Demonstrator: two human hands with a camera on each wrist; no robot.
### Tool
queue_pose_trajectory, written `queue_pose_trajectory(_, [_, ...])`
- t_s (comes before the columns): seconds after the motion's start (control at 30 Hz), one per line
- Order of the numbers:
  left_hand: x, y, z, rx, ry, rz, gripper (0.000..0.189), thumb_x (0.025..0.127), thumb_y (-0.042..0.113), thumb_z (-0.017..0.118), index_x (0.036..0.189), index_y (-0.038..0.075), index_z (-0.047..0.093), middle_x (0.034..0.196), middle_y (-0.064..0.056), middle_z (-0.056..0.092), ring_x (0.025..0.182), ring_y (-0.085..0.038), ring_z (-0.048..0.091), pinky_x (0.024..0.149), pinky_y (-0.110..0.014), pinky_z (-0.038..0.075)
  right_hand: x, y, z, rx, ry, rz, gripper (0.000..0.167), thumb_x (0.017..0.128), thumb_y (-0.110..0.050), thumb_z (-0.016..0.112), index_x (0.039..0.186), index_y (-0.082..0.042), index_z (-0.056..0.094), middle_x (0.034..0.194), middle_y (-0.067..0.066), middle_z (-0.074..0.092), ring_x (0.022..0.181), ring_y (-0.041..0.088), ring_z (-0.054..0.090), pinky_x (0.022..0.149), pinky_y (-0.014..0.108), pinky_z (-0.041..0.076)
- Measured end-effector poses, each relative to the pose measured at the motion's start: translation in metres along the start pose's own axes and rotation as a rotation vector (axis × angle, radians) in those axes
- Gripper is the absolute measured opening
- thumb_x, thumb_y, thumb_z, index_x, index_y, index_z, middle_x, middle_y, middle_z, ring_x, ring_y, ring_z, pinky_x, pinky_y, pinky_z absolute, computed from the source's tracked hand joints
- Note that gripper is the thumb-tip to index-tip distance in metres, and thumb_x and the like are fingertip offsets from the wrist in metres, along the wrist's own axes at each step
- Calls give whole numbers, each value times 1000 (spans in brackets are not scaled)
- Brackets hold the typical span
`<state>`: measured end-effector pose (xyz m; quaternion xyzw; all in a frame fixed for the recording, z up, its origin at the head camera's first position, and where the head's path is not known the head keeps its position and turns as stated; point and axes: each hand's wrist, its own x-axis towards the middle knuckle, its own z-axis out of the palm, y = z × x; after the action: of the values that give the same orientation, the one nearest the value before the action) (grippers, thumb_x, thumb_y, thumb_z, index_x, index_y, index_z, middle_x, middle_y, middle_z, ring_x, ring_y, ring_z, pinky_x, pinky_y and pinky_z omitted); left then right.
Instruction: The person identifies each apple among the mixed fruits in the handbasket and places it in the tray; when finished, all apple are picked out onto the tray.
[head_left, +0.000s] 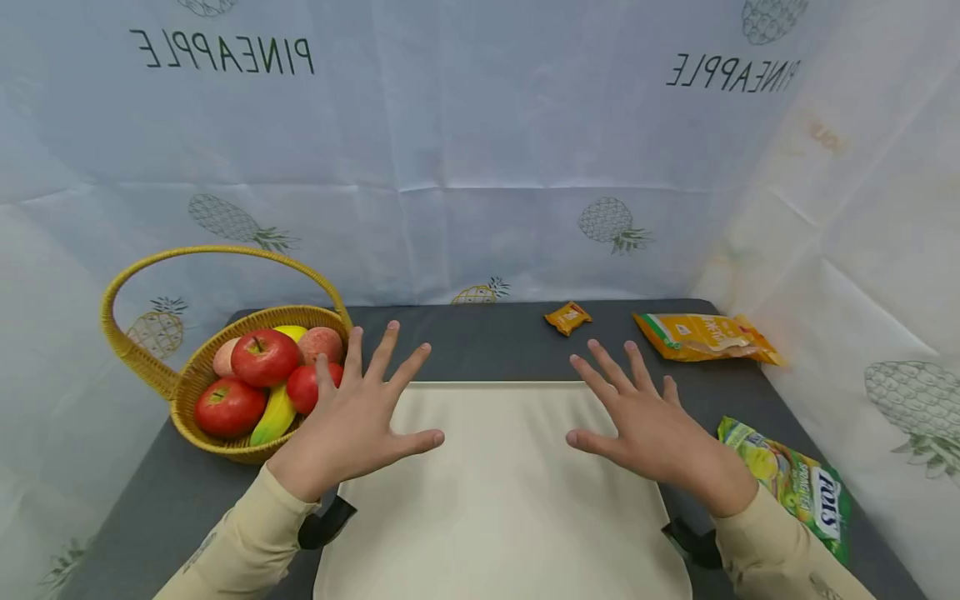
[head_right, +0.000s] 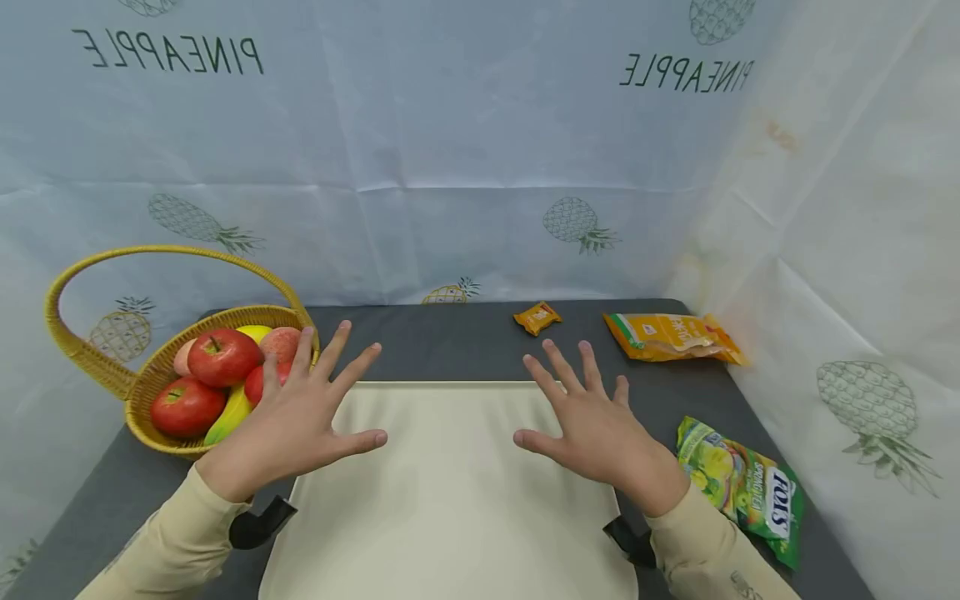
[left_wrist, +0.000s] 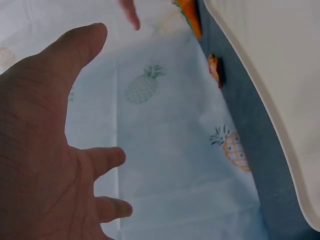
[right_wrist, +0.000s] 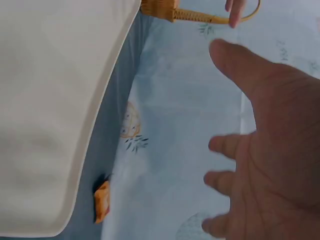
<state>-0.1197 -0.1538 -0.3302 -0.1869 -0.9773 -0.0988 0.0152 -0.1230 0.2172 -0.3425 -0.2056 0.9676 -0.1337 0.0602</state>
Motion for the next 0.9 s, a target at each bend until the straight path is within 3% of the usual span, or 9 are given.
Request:
queue_pose_trajectory(0.23, [-7, -11, 1, -9, -6, -46, 103, 81, 76, 65, 163, 28, 25, 169, -15, -4, 146, -58, -11, 99, -85, -9, -2, 44, 16, 152, -173, -128, 90, 95, -58, 62, 164, -21, 17, 170, 9, 1, 150, 51, -1, 104, 80, 18])
queue_pose_trajectory(0.33, [-13, -18, 1, -27, -3, -72, 102, 82, 74, 66, 162, 27, 26, 169, -14, -4, 146, -57, -13, 100, -85, -6, -7, 67, 22, 183, -246, -134, 95, 92, -51, 71, 163, -14, 20, 169, 14, 1, 149, 53, 4, 105, 77, 22])
queue_pose_trajectory(0.47, [-22, -31, 0, -59, 11, -74, 99, 85, 73, 64, 162, 23, 27, 169, -15, -2, 147, -53, -17, 100, -86, -3, -15, 89, 27, 177, -301, -119, 107, 82, -53, 80, 161, -10, 24, 167, 21, 7, 147, 54, 15, 103, 78, 24])
queue_pose_trajectory(0.6, [-30, -48, -1, -71, 45, -30, 90, 89, 61, 69, 159, 18, 34, 167, -19, 10, 150, -51, -6, 103, -84, 5, -21, 101, 31, 183, -335, -96, 114, 75, -54, 85, 161, -11, 25, 165, 23, 11, 142, 52, 30, 101, 82, 19])
queue_pose_trajectory(0.7, [-33, -65, -1, -51, 110, 34, 80, 90, 50, 73, 154, 13, 42, 163, -19, 21, 150, -48, 8, 106, -79, 17, -25, 108, 34, 184, -354, -82, 117, 73, -54, 87, 161, -10, 25, 166, 22, 12, 141, 49, 35, 102, 82, 14])
queue_pose_trajectory(0.8, [-35, -85, -3, -30, 208, 108, 71, 89, 38, 78, 147, 9, 50, 158, -19, 33, 145, -46, 25, 103, -74, 31, -29, 112, 38, 184, -360, -69, 117, 73, -56, 86, 161, -9, 25, 166, 20, 13, 143, 48, 33, 103, 82, 12])
queue_pose_trajectory(0.9, [-38, -107, -8, -18, 277, 143, 67, 86, 29, 81, 142, 6, 54, 150, -21, 41, 135, -46, 36, 97, -71, 40, -31, 114, 41, 185, -359, -65, 117, 73, -58, 84, 161, -9, 26, 166, 20, 16, 145, 50, 27, 103, 82, 12])
